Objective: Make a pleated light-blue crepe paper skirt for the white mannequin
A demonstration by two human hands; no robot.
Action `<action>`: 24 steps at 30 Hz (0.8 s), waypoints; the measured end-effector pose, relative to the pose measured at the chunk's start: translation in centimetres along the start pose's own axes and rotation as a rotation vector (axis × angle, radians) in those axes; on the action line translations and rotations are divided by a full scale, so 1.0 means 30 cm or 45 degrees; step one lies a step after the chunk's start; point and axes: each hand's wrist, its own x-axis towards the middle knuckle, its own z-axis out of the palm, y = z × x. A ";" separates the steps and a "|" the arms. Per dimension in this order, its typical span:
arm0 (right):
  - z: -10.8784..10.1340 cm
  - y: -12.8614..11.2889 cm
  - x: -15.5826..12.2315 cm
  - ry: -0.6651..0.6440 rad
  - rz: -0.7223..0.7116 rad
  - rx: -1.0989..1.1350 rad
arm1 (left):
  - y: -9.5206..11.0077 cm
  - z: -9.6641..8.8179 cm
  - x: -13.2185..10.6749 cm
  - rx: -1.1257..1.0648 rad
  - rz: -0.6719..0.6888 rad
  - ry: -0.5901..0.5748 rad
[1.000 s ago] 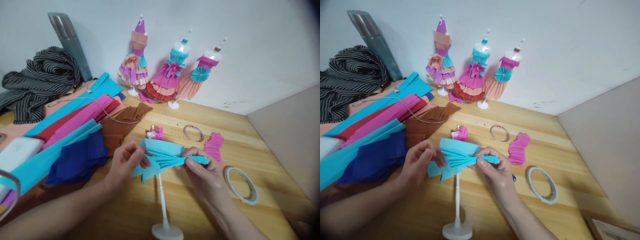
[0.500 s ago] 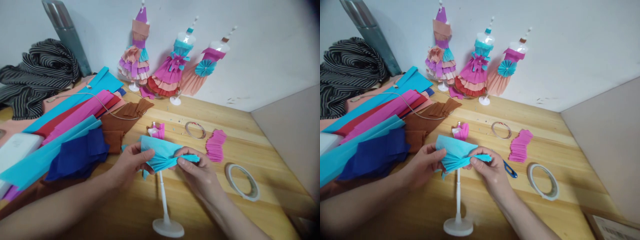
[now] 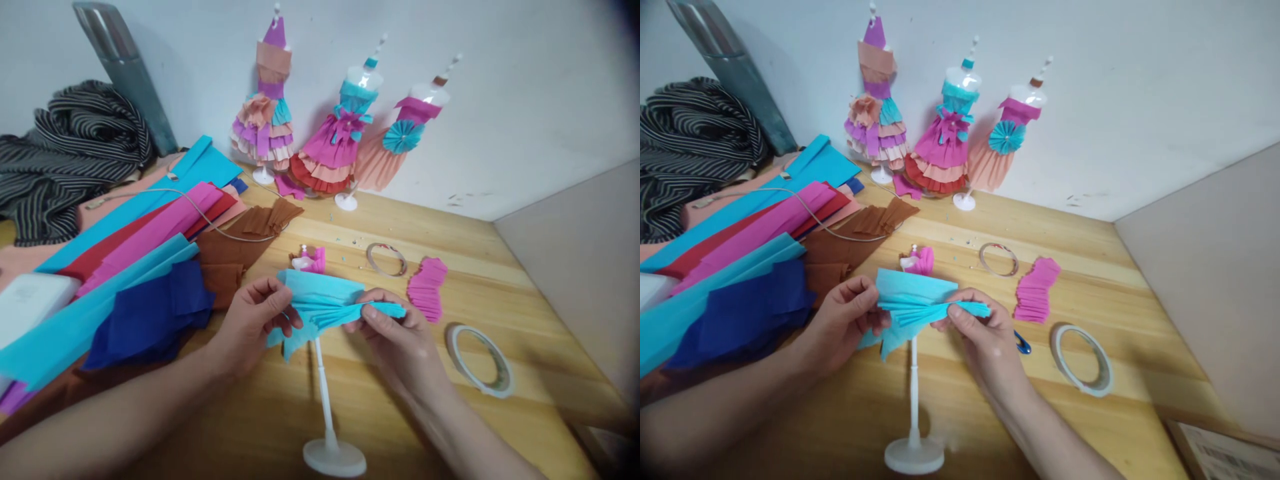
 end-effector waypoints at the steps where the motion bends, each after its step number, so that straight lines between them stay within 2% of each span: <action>1: 0.000 0.000 0.002 0.009 -0.013 0.005 | 0.000 -0.002 0.001 0.036 0.051 0.001; 5: 0.009 0.004 0.004 0.031 -0.047 -0.004 | -0.005 -0.012 0.001 0.169 0.280 -0.152; 8: 0.016 0.007 0.001 0.029 -0.041 0.003 | -0.009 -0.020 -0.016 0.325 0.348 -0.260; 11: 0.021 0.011 -0.002 0.034 0.000 0.042 | -0.015 -0.027 -0.035 0.511 0.349 -0.278; 14: 0.022 0.014 -0.003 0.047 0.046 0.095 | -0.020 -0.031 -0.041 0.539 0.334 -0.297; 24: 0.048 0.036 -0.016 0.100 0.219 0.298 | -0.045 -0.028 -0.048 0.621 0.585 -0.194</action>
